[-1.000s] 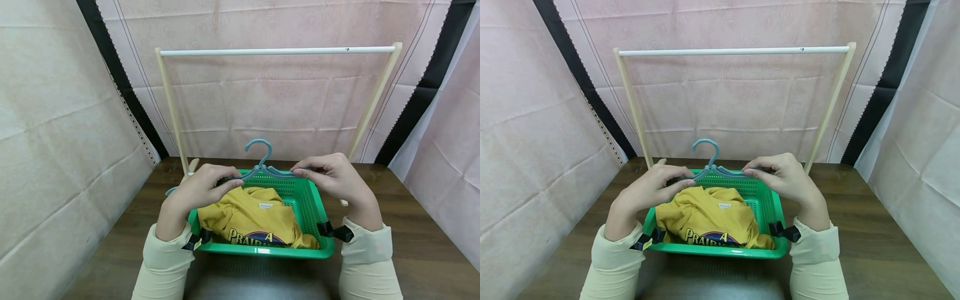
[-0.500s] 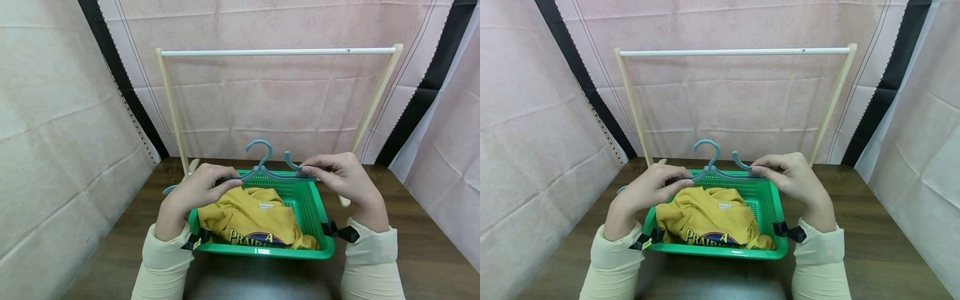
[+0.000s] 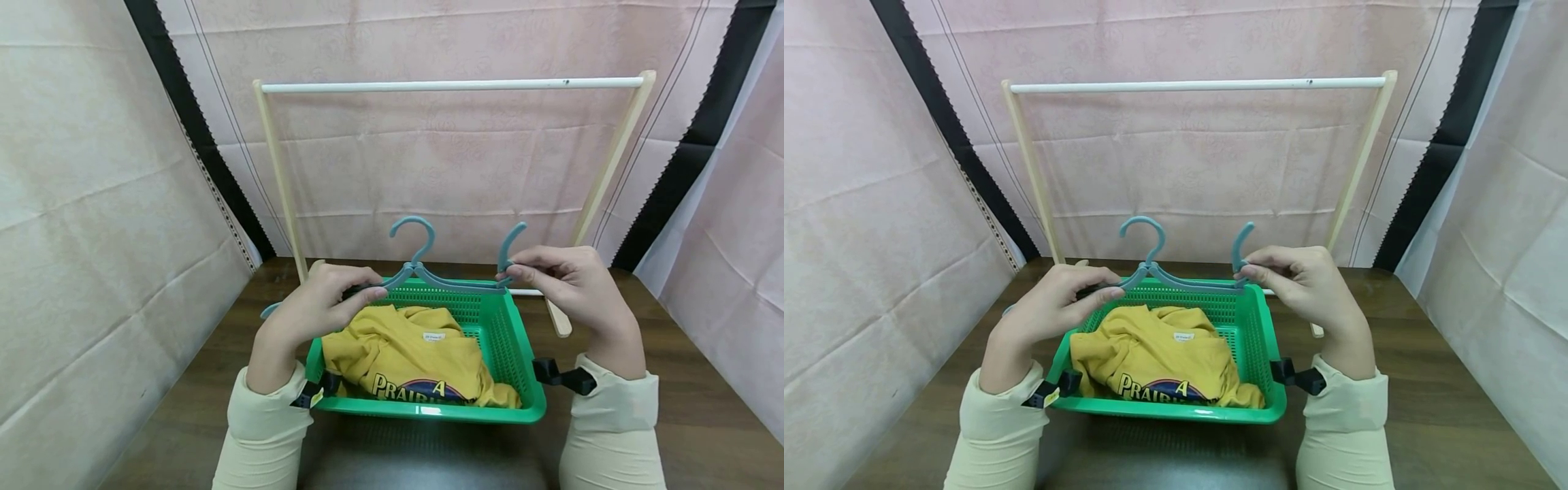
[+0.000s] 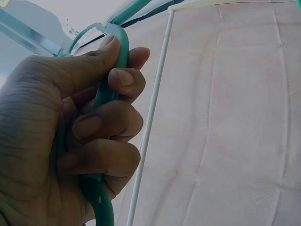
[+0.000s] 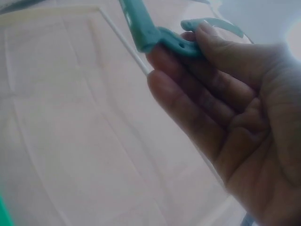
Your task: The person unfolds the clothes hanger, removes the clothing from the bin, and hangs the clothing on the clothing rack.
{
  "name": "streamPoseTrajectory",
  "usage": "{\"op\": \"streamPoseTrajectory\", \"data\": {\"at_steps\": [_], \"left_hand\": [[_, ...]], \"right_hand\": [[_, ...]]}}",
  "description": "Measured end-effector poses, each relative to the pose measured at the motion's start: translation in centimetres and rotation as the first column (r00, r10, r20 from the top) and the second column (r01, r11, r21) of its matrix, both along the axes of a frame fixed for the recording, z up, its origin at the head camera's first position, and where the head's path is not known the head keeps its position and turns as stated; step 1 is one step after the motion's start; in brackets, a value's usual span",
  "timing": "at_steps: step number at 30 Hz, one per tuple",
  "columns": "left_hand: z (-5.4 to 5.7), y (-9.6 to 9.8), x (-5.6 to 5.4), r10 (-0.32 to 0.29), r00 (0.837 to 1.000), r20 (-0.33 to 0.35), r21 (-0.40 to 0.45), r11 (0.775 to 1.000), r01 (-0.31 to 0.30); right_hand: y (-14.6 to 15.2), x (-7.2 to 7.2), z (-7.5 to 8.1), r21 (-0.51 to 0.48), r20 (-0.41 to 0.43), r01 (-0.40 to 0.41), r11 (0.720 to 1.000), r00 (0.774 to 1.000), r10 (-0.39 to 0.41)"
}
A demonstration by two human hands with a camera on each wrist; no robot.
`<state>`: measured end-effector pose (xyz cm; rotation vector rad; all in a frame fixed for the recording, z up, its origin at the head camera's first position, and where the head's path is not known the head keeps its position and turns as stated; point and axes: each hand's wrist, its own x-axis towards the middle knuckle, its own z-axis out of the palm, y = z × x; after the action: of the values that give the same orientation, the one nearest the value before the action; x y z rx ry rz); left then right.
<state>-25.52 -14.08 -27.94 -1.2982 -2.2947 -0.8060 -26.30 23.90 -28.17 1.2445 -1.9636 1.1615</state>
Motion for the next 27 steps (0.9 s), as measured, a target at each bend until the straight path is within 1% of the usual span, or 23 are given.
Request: {"op": "streamPoseTrajectory", "data": {"at_steps": [2,6,8,13,19,21,24,27], "left_hand": [[0.1,0.0,0.0,-0.005,1.0,0.007,0.01,1.0,0.005],[0.1,-0.2,0.1,-0.009,0.999,0.031,0.031,0.999,0.008],[0.2,-0.3,0.2,-0.006,0.999,0.04,0.035,0.999,0.004],[0.2,-0.4,0.2,0.003,0.999,0.045,0.034,0.999,-0.004],[0.4,-0.8,0.4,0.02,0.999,0.03,0.052,0.998,-0.022],[0.4,-0.9,0.4,0.025,0.999,0.03,0.051,0.998,-0.027],[0.3,-1.0,0.3,0.036,0.999,0.037,0.038,0.999,-0.037],[0.3,-1.1,0.3,0.063,0.996,0.057,0.027,0.998,-0.065]], "right_hand": [[0.2,0.1,0.1,0.006,-0.008,0.03,1.0,1.0,-0.03],[0.6,0.5,0.4,0.018,-0.017,0.128,0.992,0.992,-0.127],[0.8,0.6,0.4,0.016,-0.011,0.151,0.988,0.988,-0.151],[1.1,0.6,0.3,0.017,0.002,0.158,0.987,0.987,-0.158],[1.3,0.6,0.2,0.022,-0.031,0.224,0.974,0.974,-0.223],[1.3,0.5,0.2,0.028,-0.039,0.235,0.972,0.972,-0.234],[1.3,0.4,0.1,0.047,-0.03,0.225,0.973,0.974,-0.224],[1.3,0.4,0.0,0.07,-0.002,0.197,0.978,0.98,-0.198]]}}
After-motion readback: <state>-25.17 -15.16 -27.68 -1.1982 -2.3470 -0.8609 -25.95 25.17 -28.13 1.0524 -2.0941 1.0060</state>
